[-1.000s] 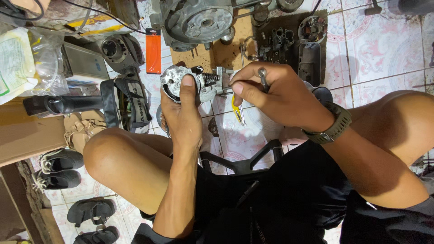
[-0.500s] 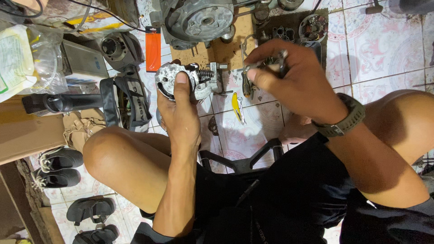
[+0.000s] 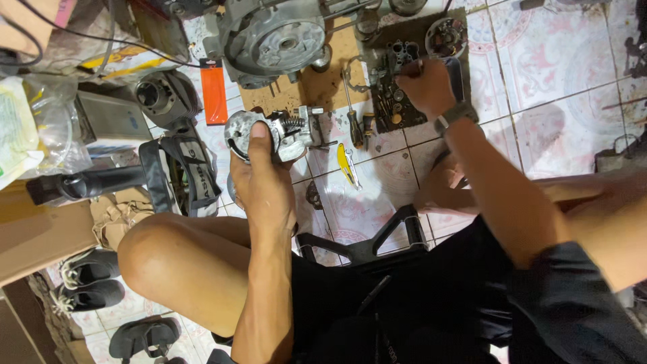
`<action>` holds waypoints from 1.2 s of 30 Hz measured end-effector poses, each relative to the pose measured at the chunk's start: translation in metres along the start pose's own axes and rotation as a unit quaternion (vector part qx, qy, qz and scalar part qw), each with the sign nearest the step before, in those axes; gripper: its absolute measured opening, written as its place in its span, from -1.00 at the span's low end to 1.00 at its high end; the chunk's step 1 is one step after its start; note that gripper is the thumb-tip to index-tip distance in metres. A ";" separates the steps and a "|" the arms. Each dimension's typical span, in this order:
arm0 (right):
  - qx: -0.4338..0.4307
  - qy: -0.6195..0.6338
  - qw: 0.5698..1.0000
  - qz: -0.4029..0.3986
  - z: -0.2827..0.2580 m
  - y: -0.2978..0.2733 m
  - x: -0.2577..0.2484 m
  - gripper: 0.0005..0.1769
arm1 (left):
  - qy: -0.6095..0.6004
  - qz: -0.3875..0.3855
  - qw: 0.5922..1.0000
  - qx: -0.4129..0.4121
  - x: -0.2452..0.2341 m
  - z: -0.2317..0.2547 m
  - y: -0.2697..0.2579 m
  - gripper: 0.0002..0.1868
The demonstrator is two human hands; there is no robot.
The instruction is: The person sits cross-legged on a chair and uses a wrench to tighten a bolt on a small mechanical component held in their left hand. They rotate the part to access different angles while working in a cluttered workshop environment.
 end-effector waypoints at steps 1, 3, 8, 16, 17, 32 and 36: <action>0.072 0.038 0.996 0.020 0.025 0.003 0.011 -0.75 | -0.093 0.007 0.994 -0.055 0.003 0.000 0.000 -0.50; 0.148 0.077 0.985 0.040 0.045 -0.013 0.021 -0.94 | -0.181 0.014 0.977 -0.113 0.008 0.003 -0.002 -0.53; 0.312 0.034 0.903 0.295 0.147 -0.030 0.105 -0.60 | -0.153 -0.028 0.988 -0.001 0.018 0.007 -0.003 -0.69; 0.313 0.123 0.934 0.122 0.160 -0.057 0.121 -0.69 | -0.121 -0.021 0.992 -0.006 0.019 -0.005 -0.005 -0.72; 0.298 0.107 0.944 0.096 0.169 -0.054 0.128 -0.72 | -0.126 -0.023 0.992 -0.003 0.018 -0.010 -0.002 -0.72; 0.306 -0.050 0.947 0.081 0.142 -0.052 0.138 -0.73 | -0.089 -0.051 0.995 0.009 0.018 -0.018 -0.005 -0.74; 0.302 -0.043 0.948 0.091 0.148 -0.051 0.140 -0.75 | -0.083 -0.054 0.995 0.009 0.017 -0.022 -0.002 -0.73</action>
Point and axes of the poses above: each hand's wrist, its own y-axis towards the middle knuckle, its own x-axis out of the palm, z = x × y, the point moved 1 cm from there along y, towards the middle knuckle, and after that the axes turned 3 degrees about x, right-handed, at the moved point
